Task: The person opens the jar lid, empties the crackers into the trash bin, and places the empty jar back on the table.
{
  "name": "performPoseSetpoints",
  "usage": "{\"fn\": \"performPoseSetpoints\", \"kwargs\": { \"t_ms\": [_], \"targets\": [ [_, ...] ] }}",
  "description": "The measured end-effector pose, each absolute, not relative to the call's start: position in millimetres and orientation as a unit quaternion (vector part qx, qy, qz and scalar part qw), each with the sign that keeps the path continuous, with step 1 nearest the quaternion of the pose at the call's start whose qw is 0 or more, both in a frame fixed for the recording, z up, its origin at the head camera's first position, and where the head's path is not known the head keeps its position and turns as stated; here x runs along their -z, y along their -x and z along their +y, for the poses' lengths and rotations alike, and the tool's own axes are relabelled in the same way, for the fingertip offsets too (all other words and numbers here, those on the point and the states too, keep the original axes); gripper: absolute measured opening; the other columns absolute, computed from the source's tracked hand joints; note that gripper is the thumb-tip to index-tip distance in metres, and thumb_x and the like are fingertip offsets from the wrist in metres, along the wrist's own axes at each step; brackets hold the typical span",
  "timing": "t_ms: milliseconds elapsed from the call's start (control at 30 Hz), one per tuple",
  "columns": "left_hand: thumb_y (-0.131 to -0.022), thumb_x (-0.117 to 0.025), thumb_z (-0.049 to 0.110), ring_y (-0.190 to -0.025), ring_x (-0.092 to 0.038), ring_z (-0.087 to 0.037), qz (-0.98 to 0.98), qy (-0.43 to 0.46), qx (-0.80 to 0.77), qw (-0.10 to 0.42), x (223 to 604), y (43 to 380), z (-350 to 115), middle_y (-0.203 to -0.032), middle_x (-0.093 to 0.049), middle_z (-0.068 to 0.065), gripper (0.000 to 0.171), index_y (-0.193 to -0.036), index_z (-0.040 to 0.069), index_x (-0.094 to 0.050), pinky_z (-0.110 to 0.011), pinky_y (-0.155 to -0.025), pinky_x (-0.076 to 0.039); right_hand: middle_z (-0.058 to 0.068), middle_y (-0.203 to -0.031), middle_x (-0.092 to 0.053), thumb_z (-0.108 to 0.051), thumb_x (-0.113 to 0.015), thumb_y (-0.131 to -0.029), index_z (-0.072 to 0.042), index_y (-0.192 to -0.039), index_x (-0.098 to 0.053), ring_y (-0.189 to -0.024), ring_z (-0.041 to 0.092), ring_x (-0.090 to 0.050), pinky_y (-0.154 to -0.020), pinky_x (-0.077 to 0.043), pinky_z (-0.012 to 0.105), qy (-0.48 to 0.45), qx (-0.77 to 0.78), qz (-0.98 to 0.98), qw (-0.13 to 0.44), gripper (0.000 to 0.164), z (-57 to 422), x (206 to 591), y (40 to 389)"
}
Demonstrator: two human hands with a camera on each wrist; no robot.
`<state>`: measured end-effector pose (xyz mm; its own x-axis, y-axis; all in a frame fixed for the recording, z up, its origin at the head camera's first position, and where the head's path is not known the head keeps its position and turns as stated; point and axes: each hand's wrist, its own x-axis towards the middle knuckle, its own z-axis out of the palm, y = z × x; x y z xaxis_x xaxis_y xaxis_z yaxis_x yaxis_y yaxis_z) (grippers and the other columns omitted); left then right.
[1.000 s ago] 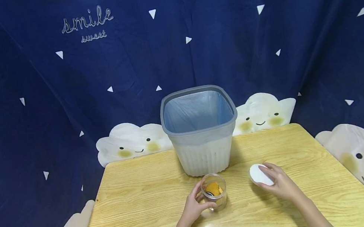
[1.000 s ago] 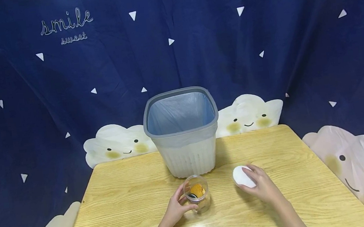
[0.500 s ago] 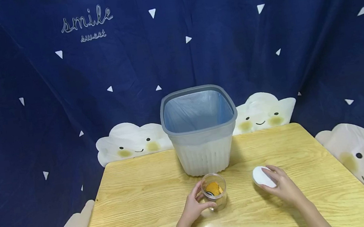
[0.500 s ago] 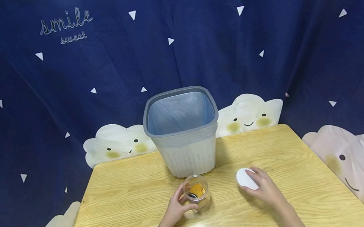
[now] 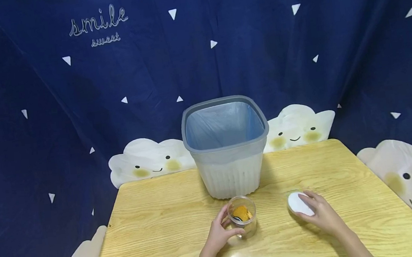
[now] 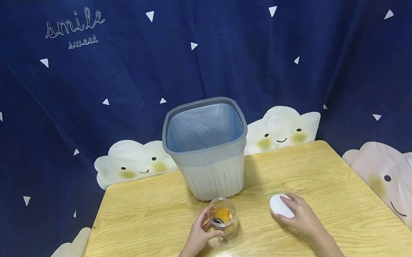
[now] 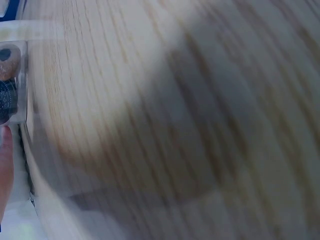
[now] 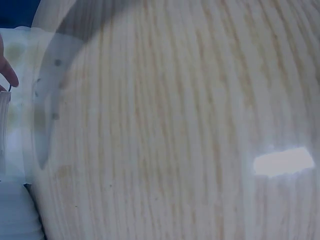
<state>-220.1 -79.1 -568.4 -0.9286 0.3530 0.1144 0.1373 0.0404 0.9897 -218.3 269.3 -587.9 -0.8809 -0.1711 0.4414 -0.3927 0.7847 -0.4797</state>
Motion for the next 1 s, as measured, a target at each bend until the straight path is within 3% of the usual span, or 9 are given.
{"fn": "performPoseSetpoints", "kwargs": {
  "t_ms": [1000],
  "targets": [
    [-0.068, -0.079, 0.008, -0.127, -0.035, -0.039, 0.717, -0.171, -0.67, 0.084, 566.6, 219.4, -79.4, -0.141, -0.036, -0.021, 0.084, -0.139, 0.006, -0.034, -0.041, -0.101, -0.038, 0.031, -0.116, -0.052, -0.029, -0.079, -0.067, 0.004, -0.113, -0.061, -0.1, 0.05, -0.051, -0.078, -0.044, 0.063, -0.138, -0.234, -0.942, 0.197, 0.059, 274.3, 602.3, 216.7]
  ]
}}
